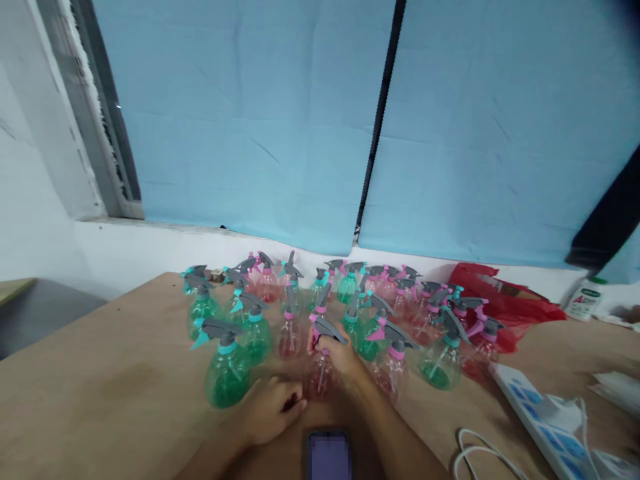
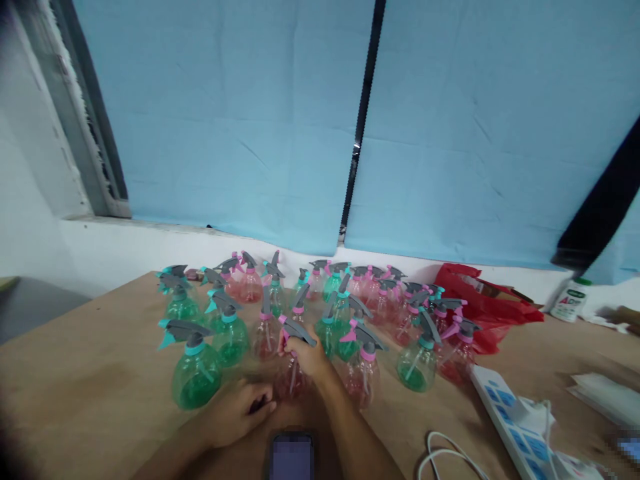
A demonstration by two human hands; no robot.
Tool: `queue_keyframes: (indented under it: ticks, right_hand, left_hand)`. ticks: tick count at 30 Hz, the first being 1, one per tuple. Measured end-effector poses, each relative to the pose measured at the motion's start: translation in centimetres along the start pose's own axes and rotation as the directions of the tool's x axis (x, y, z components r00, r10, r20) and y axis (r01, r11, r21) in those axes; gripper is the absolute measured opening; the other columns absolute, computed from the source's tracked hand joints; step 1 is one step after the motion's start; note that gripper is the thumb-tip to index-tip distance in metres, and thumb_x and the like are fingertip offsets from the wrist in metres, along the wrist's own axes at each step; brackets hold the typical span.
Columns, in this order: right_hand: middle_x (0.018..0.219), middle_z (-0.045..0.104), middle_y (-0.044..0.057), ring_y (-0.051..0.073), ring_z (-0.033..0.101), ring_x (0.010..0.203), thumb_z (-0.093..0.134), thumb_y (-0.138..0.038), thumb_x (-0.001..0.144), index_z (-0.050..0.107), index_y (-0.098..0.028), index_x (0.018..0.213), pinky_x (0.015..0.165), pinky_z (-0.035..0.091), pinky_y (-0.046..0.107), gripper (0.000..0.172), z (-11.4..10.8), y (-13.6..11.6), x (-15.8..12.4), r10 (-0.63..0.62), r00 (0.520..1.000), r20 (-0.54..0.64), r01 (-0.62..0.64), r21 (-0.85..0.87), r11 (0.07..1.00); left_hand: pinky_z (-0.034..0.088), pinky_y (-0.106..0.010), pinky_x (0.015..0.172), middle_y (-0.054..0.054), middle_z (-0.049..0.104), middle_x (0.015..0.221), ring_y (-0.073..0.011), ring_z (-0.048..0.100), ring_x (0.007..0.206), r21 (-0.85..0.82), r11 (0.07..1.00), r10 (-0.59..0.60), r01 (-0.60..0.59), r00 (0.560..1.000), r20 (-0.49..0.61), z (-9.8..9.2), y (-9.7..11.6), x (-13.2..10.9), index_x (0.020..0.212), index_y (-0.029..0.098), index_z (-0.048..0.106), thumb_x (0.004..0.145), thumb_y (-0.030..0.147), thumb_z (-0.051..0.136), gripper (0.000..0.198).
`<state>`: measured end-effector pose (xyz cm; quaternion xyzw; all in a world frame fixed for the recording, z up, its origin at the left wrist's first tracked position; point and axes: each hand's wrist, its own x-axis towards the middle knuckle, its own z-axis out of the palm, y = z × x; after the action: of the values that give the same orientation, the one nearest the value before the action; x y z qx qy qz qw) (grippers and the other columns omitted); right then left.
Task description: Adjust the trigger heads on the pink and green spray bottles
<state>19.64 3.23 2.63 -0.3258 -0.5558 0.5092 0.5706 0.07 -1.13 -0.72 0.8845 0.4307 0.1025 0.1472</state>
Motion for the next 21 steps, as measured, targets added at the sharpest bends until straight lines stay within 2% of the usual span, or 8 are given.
queue_keyframes:
  ticks: [2,6,14,21]
  right_hand:
    - [0.063,0.063,0.0,0.017,0.058,0.063,0.053,-0.02,0.061,0.067,-0.022,0.064,0.063,0.043,0.027,0.015,-0.1,-0.2,0.0,0.005,1.0,-0.022,-0.006,-0.035,0.999]
    - [0.071,0.068,0.001,0.017,0.058,0.065,0.051,-0.021,0.062,0.072,-0.023,0.071,0.067,0.044,0.029,0.023,-0.4,-0.6,0.2,-0.037,0.997,0.065,0.042,-0.077,0.996]
    - [0.061,0.064,0.0,0.016,0.054,0.058,0.053,-0.022,0.061,0.067,-0.022,0.064,0.062,0.043,0.028,0.014,0.2,0.2,0.3,-0.003,0.999,0.045,0.004,-0.017,1.0]
    - [0.068,0.068,0.0,0.017,0.056,0.061,0.053,-0.022,0.065,0.073,-0.024,0.075,0.062,0.042,0.027,0.022,0.2,-0.9,0.1,-0.051,0.994,0.099,0.063,-0.124,0.99]
  left_hand:
    - [0.03,-0.028,0.062,0.002,0.072,0.079,-0.017,0.065,0.073,0.008,1.0,0.0,0.0,1.0,0.0,0.0,0.0,0.0,0.083,0.023,0.063,0.1,0.038,0.052,0.025]
    - [0.029,-0.028,0.06,0.002,0.071,0.076,-0.0166,0.064,0.07,0.0,1.0,-0.008,0.008,1.0,0.009,-0.2,0.2,0.0,0.083,0.023,0.063,0.101,0.039,0.052,0.027]
    - [0.033,-0.027,0.062,0.001,0.072,0.078,-0.0167,0.064,0.071,-0.003,1.0,-0.021,0.021,1.0,0.012,-0.3,0.4,-0.1,0.084,0.023,0.064,0.101,0.039,0.051,0.027]
    - [0.033,-0.029,0.063,0.001,0.072,0.08,-0.0182,0.066,0.074,0.017,1.0,-0.007,0.006,1.0,0.013,-0.5,0.6,-0.1,0.086,0.024,0.065,0.101,0.041,0.05,0.027]
